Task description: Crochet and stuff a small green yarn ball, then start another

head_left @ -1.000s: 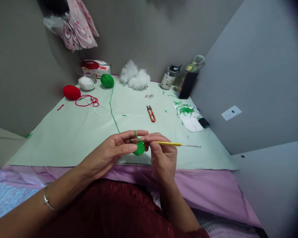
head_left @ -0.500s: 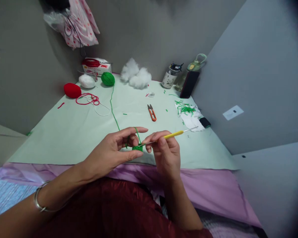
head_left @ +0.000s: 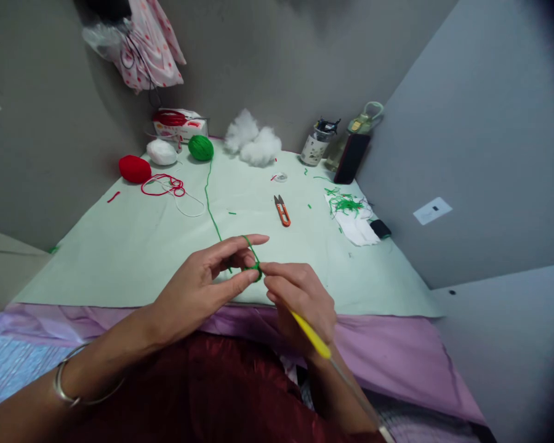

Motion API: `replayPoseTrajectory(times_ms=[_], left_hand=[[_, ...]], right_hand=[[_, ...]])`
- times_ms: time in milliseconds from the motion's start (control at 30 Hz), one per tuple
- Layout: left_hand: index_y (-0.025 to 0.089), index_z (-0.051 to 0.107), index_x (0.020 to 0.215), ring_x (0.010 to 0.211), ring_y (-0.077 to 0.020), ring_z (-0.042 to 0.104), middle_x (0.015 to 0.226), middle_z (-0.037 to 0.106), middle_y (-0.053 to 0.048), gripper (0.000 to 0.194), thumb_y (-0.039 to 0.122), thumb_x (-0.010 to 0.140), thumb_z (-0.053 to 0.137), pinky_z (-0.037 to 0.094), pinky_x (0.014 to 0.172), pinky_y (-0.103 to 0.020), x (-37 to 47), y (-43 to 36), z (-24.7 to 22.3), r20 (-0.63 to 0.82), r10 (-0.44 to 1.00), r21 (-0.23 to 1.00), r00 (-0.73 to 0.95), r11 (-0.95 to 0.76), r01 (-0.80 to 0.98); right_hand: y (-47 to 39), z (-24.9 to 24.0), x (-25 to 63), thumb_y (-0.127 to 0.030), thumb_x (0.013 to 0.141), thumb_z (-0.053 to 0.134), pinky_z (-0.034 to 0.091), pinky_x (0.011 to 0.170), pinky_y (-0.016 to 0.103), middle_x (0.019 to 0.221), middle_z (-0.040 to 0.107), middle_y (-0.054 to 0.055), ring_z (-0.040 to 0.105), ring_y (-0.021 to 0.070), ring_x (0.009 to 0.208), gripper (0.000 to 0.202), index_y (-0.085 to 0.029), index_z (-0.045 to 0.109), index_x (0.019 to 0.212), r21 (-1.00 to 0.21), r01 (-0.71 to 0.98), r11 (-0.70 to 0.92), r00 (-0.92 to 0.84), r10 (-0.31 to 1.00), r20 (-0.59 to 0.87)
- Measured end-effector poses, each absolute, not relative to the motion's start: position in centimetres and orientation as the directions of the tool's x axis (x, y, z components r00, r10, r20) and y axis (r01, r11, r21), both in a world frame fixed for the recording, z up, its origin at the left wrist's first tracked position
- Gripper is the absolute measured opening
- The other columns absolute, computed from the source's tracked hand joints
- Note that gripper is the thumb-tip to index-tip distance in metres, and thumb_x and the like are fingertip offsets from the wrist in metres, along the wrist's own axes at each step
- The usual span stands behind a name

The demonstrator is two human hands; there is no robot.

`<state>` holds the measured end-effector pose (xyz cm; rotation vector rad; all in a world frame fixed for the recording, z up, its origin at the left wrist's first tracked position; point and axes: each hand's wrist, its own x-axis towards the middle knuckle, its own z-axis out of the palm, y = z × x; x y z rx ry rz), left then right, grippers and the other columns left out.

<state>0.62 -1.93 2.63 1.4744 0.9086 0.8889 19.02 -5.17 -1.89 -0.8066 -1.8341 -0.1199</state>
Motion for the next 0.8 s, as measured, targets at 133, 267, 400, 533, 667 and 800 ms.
replayPoseTrajectory(times_ms=[133,267,400,533,667,800], left_hand=[[0.024,0.068,0.135,0.088,-0.0151,0.061,0.094,0.065,0.000,0.052,0.032,0.085,0.080,0.049,0.085,-0.026,1.1,-2.1,2.0,-0.101,0.889,0.966,0.446,0.195,-0.171],[0.020,0.071,0.133,0.088,-0.0155,0.061,0.098,0.069,-0.004,0.057,0.033,0.079,0.085,0.049,0.084,-0.027,1.2,-1.6,1.6,-0.244,0.764,0.782,0.597,0.519,-0.345],[0.020,0.076,0.126,0.085,-0.0138,0.057,0.090,0.066,-0.002,0.046,0.026,0.081,0.083,0.045,0.082,-0.024,0.9,-1.2,1.5,-0.202,0.826,0.834,0.527,0.427,-0.350],[0.028,0.076,0.126,0.092,-0.0150,0.058,0.094,0.066,0.000,0.042,0.026,0.085,0.080,0.044,0.089,-0.026,1.0,-1.4,1.0,-0.105,0.848,0.925,0.520,0.276,-0.263],[0.029,0.075,0.127,0.093,-0.0153,0.060,0.095,0.070,0.000,0.042,0.029,0.086,0.081,0.046,0.092,-0.029,1.5,-1.7,0.8,-0.090,0.872,0.950,0.481,0.220,-0.221],[0.028,0.077,0.123,0.088,-0.0115,0.063,0.089,0.071,0.002,0.043,0.025,0.081,0.086,0.048,0.089,-0.023,1.9,-1.8,1.0,-0.106,0.907,0.910,0.408,0.254,-0.328]], right_hand=[[-5.3,-3.2,18.1,-0.007,0.091,0.067,0.065,0.079,0.033,0.108,0.077,0.008,0.073,0.0210,0.098,0.034,-0.026,0.072,0.119,-0.106,0.755,0.647,-0.179,0.359,0.916],[-5.0,-3.1,18.0,-0.011,0.097,0.061,0.065,0.076,0.036,0.104,0.076,0.006,0.073,0.0205,0.094,0.030,-0.028,0.073,0.118,-0.366,0.586,0.723,-0.005,0.456,0.890],[-4.6,-2.2,18.3,-0.020,0.101,0.055,0.058,0.060,0.032,0.085,0.073,0.004,0.066,0.0161,0.067,0.019,-0.023,0.073,0.099,-0.757,0.110,0.645,0.229,0.724,0.650],[-4.2,-2.1,18.0,-0.025,0.101,0.058,0.059,0.063,0.031,0.086,0.073,0.004,0.068,0.0165,0.073,0.017,-0.023,0.073,0.093,-0.812,-0.069,0.580,0.194,0.806,0.559],[-4.5,-2.4,17.5,-0.018,0.100,0.059,0.062,0.076,0.036,0.096,0.076,0.005,0.072,0.0195,0.090,0.018,-0.025,0.075,0.103,-0.764,0.135,0.631,0.171,0.745,0.645],[-4.9,-3.0,17.2,-0.008,0.095,0.065,0.062,0.079,0.034,0.108,0.075,0.007,0.071,0.0193,0.096,0.029,-0.025,0.075,0.115,-0.535,0.469,0.702,0.066,0.576,0.815]])
